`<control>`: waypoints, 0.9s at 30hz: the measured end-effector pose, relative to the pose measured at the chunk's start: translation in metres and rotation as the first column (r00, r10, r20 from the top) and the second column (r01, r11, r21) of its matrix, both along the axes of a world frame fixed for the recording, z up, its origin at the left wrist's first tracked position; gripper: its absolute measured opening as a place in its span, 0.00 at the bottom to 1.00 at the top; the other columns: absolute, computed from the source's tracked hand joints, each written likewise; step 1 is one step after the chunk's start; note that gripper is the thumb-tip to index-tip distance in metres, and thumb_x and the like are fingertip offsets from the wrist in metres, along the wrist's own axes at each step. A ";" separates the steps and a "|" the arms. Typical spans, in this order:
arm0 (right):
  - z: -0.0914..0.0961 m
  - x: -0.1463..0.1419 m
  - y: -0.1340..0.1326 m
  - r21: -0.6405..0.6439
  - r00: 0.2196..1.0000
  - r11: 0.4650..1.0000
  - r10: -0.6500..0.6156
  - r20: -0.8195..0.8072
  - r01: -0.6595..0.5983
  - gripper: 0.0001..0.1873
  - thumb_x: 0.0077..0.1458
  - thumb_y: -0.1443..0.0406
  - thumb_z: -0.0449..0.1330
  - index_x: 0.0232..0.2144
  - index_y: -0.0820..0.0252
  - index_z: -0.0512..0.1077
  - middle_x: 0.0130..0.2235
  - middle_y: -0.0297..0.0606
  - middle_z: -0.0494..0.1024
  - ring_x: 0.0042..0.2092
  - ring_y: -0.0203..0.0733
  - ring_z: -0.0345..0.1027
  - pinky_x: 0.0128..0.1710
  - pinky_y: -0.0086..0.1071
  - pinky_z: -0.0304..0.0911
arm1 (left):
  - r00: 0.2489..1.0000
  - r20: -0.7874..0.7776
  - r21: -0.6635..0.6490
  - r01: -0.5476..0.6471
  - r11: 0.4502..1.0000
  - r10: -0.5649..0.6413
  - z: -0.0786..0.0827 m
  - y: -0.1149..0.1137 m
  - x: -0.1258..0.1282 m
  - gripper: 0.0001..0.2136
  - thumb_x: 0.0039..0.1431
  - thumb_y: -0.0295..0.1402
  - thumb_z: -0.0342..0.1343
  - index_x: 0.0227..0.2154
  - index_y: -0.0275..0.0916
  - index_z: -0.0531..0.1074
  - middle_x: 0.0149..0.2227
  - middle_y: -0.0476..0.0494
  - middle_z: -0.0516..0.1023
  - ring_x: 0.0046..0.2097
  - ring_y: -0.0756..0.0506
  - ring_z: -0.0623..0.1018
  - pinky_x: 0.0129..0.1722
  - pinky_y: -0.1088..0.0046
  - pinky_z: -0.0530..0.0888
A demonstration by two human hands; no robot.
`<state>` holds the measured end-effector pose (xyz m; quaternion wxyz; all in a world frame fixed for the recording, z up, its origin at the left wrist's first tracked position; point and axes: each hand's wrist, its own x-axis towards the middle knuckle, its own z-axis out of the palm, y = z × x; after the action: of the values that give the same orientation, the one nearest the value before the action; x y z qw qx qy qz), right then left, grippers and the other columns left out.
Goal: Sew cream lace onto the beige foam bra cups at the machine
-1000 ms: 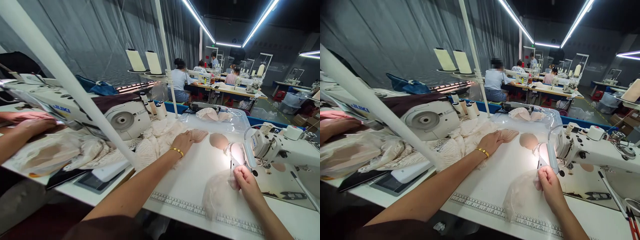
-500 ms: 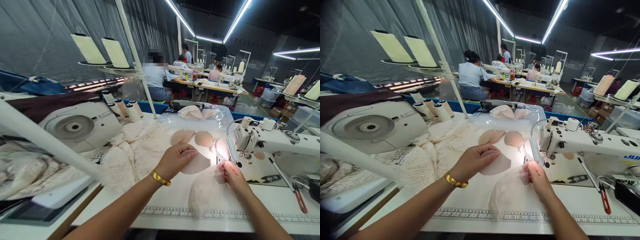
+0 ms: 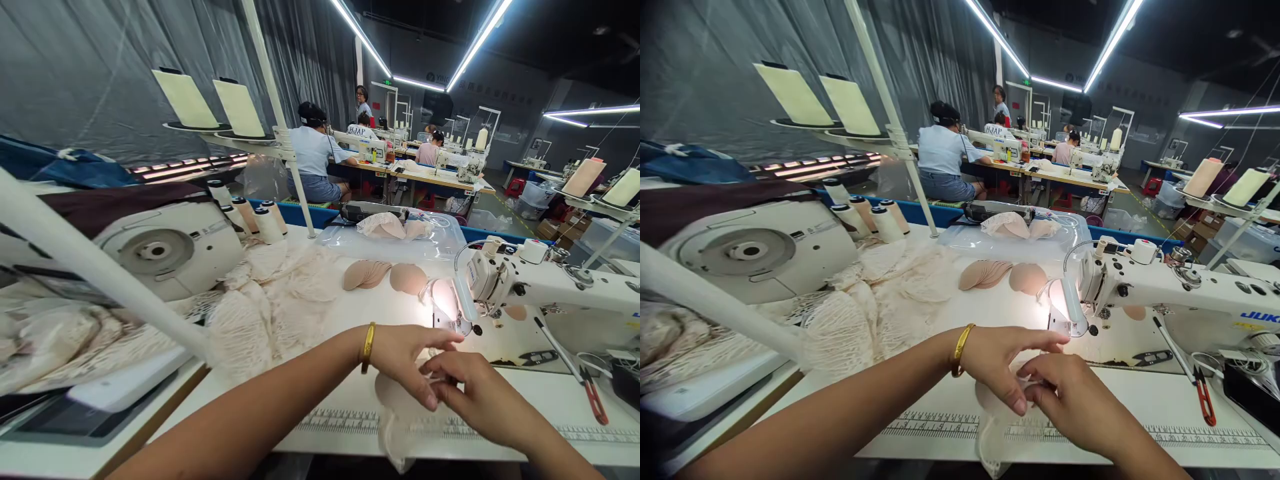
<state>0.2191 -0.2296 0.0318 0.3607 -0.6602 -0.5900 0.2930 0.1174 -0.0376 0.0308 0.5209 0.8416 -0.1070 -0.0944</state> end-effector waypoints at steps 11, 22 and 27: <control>-0.004 0.017 0.000 0.619 0.661 0.783 -0.436 0.611 -0.056 0.11 0.65 0.74 0.54 0.43 0.57 0.73 0.33 0.37 0.80 0.31 0.39 0.72 0.30 0.30 0.62 | 0.867 0.388 0.183 -0.406 0.895 0.313 -0.004 0.009 -0.015 0.08 0.53 0.29 0.57 0.27 0.40 0.61 0.22 0.57 0.62 0.24 0.52 0.60 0.25 0.75 0.58; -0.083 0.080 0.018 0.279 0.715 0.950 -0.098 0.692 -0.140 0.17 0.70 0.69 0.48 0.43 0.50 0.76 0.39 0.32 0.81 0.37 0.38 0.72 0.35 0.29 0.67 | 0.813 0.497 0.822 -0.328 0.466 -0.304 -0.042 -0.009 0.018 0.06 0.59 0.28 0.63 0.32 0.39 0.69 0.34 0.46 0.76 0.36 0.44 0.74 0.36 0.65 0.67; -0.088 0.099 0.009 0.324 0.667 0.928 -0.122 0.735 -0.187 0.18 0.67 0.74 0.48 0.48 0.53 0.74 0.50 0.40 0.78 0.45 0.44 0.69 0.40 0.34 0.66 | 0.825 0.509 0.812 -0.367 0.454 -0.243 -0.066 -0.008 0.040 0.09 0.56 0.23 0.59 0.26 0.38 0.66 0.27 0.47 0.72 0.29 0.45 0.71 0.30 0.66 0.63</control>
<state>0.3178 -0.2211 -0.0558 0.2012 -0.6301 -0.7414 -0.1129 0.1570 -0.0454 -0.0356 -0.0491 0.9771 -0.1565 0.1354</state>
